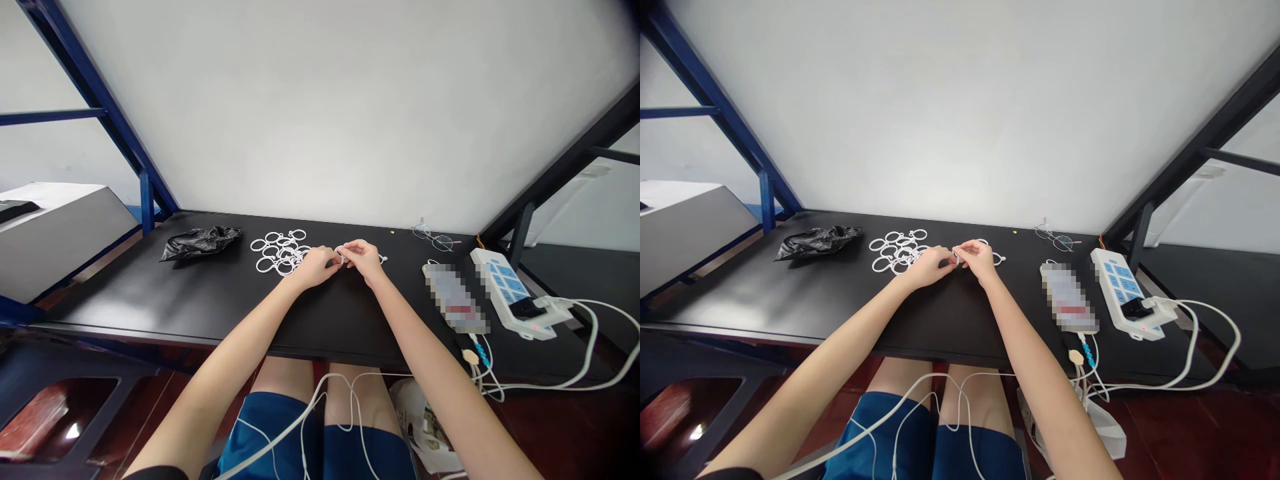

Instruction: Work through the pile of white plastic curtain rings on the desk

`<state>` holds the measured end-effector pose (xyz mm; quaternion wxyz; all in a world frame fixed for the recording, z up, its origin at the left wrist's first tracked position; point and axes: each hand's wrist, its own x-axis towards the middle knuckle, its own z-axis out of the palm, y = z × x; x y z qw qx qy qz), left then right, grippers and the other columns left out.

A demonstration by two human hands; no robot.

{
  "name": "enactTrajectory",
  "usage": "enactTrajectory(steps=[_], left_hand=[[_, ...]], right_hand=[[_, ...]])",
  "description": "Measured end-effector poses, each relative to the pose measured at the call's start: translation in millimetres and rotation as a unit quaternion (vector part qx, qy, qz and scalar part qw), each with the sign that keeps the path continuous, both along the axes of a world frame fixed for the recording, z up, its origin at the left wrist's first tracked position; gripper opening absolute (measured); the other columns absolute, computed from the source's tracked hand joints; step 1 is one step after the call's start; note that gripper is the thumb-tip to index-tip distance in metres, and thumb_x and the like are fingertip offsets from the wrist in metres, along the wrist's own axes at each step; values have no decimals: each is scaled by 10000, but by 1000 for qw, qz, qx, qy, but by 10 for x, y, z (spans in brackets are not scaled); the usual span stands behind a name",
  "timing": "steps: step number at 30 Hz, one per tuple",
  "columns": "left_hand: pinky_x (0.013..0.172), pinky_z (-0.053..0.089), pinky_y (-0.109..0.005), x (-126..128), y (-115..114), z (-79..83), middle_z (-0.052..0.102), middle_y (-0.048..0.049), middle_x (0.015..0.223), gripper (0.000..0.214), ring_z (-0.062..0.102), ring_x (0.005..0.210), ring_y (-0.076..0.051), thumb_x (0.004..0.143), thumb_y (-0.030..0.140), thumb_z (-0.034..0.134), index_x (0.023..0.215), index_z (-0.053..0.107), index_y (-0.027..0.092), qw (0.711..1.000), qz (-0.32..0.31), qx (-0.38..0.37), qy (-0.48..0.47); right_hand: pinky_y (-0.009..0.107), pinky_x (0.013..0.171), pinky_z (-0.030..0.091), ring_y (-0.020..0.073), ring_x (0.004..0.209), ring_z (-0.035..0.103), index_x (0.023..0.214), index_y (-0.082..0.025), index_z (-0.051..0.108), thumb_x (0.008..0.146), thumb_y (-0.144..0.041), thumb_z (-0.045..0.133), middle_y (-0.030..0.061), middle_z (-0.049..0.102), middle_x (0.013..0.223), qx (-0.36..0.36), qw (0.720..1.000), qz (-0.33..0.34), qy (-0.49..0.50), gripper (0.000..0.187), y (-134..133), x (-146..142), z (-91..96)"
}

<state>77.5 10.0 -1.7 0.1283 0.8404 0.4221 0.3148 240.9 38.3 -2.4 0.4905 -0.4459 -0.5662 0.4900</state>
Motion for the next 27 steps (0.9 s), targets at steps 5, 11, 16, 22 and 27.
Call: enactTrajectory(steps=[5, 11, 16, 22, 27], left_hand=[[784, 459, -320, 12, -6, 3, 716, -11, 819, 120, 614, 789, -182, 840, 208, 544, 822, 663, 201, 1000, 15, -2, -2], [785, 461, -316, 7, -15, 12, 712, -23, 829, 131, 622, 811, -183, 833, 205, 535, 802, 662, 195, 1000, 27, -12, -10], [775, 463, -313, 5, -11, 10, 702, -26, 819, 138, 618, 806, -181, 833, 201, 525, 792, 656, 188, 999, 32, -16, -9], [779, 465, -313, 4, -13, 16, 702, -25, 822, 143, 619, 806, -178, 835, 203, 521, 792, 657, 189, 999, 29, -15, -11], [773, 474, -319, 12, -25, 28, 689, -30, 828, 141, 618, 815, -182, 839, 217, 517, 791, 649, 194, 998, 45, -21, -23]], right_hand=[[208, 433, 470, 105, 539, 589, 697, -175, 652, 548, -440, 851, 28, 690, 703, -4, 1000, 15, -2, 364, -10, 3, 17], [208, 443, 478, 108, 556, 593, 705, -176, 664, 537, -435, 857, 32, 688, 712, -2, 1000, 24, 2, 364, 5, 18, 3], [217, 446, 483, 117, 561, 597, 713, -176, 672, 528, -456, 853, 31, 684, 693, 0, 1000, 29, 0, 382, 18, 23, -19], [213, 443, 481, 117, 562, 598, 708, -175, 666, 528, -457, 851, 28, 682, 684, 1, 1000, 25, -3, 382, 9, 15, -14], [208, 449, 478, 122, 580, 623, 719, -179, 656, 557, -443, 836, 36, 708, 731, -4, 1000, 19, -4, 359, -6, 11, 1]])
